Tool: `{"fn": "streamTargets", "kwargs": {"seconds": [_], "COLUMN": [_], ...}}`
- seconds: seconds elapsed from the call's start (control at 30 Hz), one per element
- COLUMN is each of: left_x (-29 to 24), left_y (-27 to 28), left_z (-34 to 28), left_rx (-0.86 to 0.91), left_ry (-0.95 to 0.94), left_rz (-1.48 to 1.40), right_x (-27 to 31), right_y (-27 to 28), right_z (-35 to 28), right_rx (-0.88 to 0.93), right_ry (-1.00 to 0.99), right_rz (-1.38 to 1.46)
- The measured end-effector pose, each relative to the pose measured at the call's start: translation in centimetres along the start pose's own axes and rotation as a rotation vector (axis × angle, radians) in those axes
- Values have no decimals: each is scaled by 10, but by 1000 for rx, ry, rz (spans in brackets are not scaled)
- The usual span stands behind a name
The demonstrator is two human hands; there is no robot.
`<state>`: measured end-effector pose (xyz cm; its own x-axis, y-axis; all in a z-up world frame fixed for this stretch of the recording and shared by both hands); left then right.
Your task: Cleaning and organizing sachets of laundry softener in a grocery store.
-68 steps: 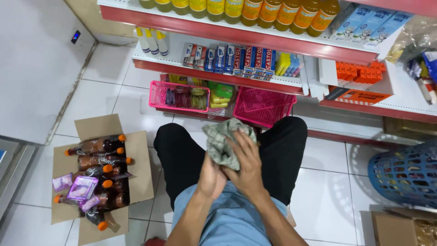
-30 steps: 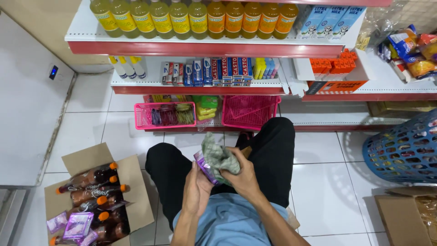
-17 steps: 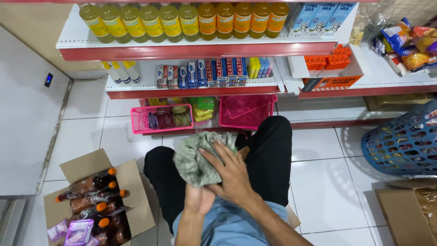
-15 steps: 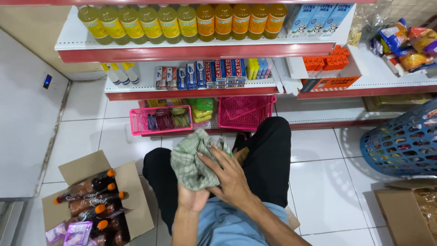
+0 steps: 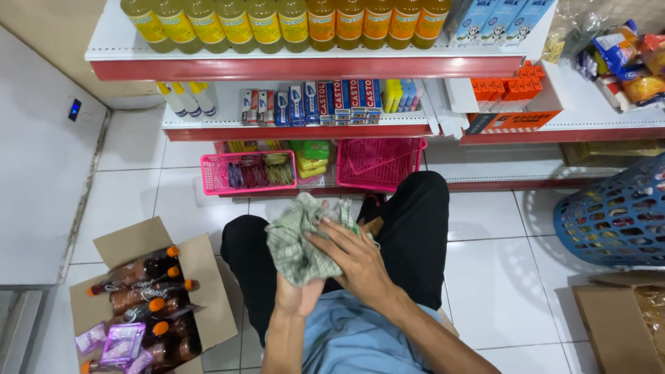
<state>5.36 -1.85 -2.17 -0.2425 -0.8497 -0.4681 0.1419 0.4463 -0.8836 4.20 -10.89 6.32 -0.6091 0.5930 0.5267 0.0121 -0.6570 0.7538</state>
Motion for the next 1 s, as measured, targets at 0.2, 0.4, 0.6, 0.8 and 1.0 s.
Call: {"fn": "streamTargets", "kwargs": {"seconds": [0.2,0.4,0.6,0.8,1.0], "left_x": [-34,-48,-35,-29,-9], "left_y": [-28,-38,-44,-59,-20], "left_z": [11,10,9,15,9], "left_rx": [7,-89,37,119,14], "left_ry": [-95,-43,20,65,-34], "left_rz": [-82,179,-56,-189,-13], "right_x": [3,-122,-126,-113,-108], "right_y": [2,-26,10,-29,-25], "right_z": [-35,-114,-88,-53,-60], "right_rx": [-7,-153,-467,-55,-67], "right_ry": [67,-317,-590,-523,-622], "right_rz": [-38,648,924,864,870]}}
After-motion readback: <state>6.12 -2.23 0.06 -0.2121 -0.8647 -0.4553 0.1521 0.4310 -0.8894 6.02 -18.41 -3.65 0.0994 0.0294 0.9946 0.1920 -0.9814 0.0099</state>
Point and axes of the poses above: each hand's wrist, its own z-axis towards the middle knuckle, its own y-axis out of the back of the hand, x = y × z, the point moved 9 cm from there along z, towards the middle knuckle, and after that the axes turned 4 degrees about x, right-handed, at the moved point
